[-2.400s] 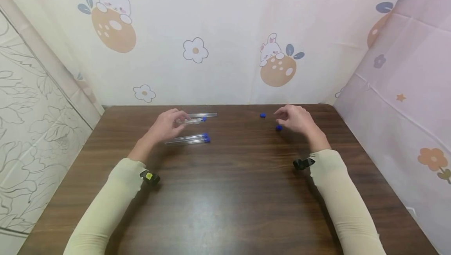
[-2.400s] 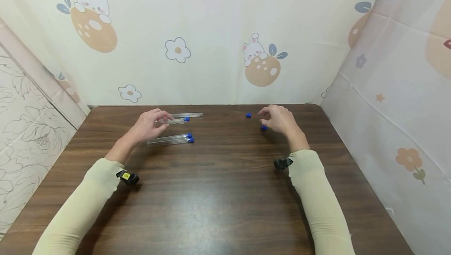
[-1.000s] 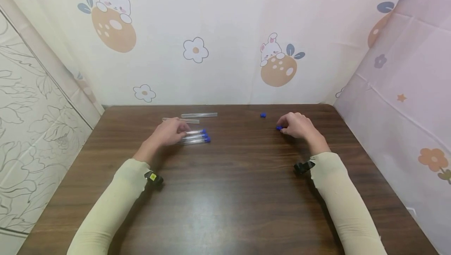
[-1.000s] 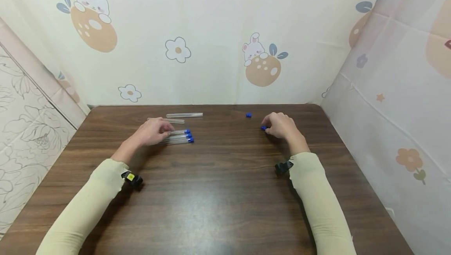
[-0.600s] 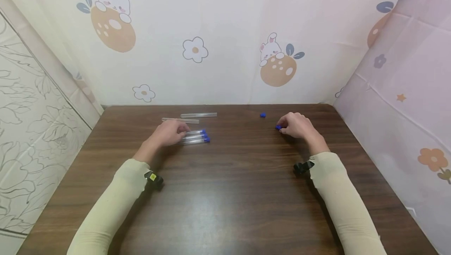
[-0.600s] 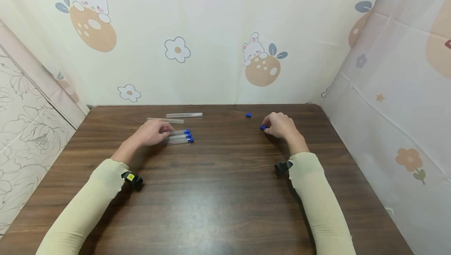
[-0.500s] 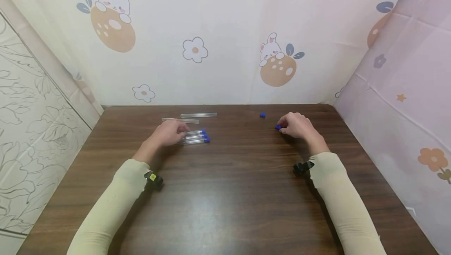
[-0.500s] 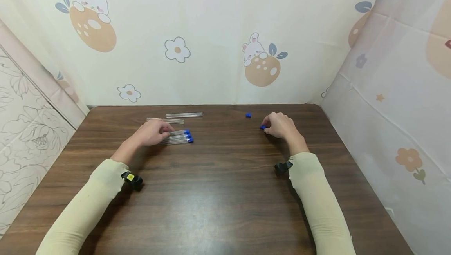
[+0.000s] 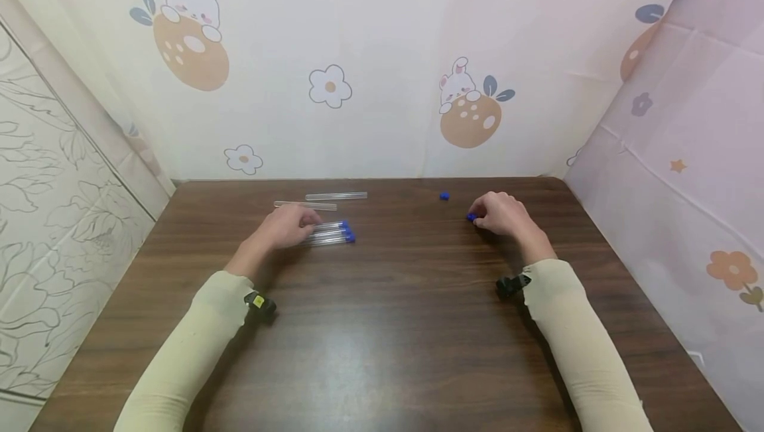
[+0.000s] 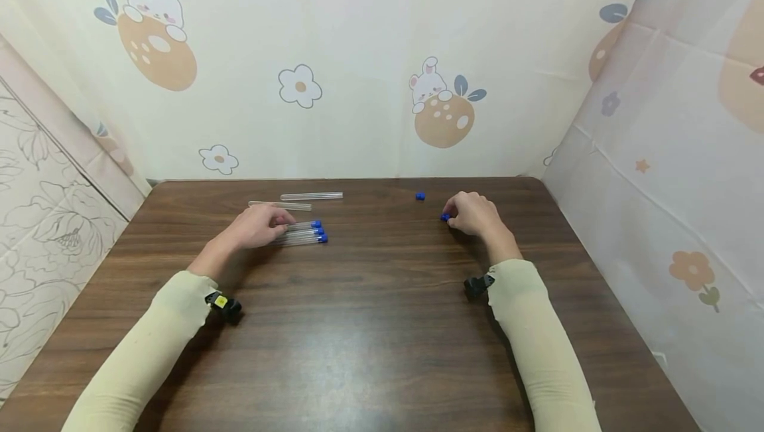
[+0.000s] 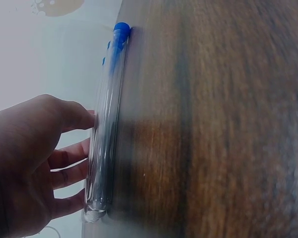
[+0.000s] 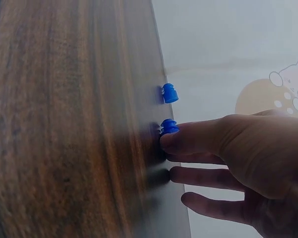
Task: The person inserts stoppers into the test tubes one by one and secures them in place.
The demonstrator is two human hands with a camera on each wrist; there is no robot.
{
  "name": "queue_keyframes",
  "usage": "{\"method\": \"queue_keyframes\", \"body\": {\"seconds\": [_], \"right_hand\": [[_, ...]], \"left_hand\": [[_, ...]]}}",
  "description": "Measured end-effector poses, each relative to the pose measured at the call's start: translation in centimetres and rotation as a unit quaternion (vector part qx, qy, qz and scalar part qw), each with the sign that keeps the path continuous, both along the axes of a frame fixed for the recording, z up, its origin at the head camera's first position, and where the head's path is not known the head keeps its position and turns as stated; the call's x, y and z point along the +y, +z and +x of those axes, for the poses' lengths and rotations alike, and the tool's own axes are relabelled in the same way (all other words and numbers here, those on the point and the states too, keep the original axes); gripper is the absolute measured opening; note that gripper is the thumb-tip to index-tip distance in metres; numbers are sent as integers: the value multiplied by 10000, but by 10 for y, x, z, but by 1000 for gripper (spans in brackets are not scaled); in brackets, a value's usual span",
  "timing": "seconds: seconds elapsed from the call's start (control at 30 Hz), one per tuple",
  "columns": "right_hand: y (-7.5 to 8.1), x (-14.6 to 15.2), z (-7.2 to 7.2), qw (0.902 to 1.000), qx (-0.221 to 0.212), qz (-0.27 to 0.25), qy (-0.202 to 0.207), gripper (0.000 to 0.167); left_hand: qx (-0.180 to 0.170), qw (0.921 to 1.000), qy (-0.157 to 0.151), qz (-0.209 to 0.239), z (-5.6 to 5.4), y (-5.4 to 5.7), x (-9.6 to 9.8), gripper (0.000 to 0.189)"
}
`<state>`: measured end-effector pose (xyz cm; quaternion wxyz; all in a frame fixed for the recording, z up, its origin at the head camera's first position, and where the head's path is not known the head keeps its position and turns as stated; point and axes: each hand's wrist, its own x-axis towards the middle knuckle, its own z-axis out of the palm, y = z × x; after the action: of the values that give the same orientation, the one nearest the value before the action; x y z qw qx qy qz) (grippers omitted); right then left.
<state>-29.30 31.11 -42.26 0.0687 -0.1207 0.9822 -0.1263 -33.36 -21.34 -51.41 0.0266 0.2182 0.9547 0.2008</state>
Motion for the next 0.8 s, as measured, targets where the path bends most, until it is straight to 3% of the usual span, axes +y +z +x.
{"method": "queue_keyframes", "body": {"seconds": [0.2,0.33,0.6,0.8], "right_hand": [[-2,0,-1,10000,23,1,-16,24],[-2,0,-1,10000,41,-31,-28,25],[0,-3,0,9998,126,-152,-29,26],[3,-8,-1,9995,165,-272,-25,27]], "left_hand": [[9,10000,-84,-8,-2,-1,-2,28],[-43,9997,-238,7,0,6,-2,30],[-393,9992,-55,77,46,72,17,32],[-247,9995,164,-73,52,83,21,33]]}}
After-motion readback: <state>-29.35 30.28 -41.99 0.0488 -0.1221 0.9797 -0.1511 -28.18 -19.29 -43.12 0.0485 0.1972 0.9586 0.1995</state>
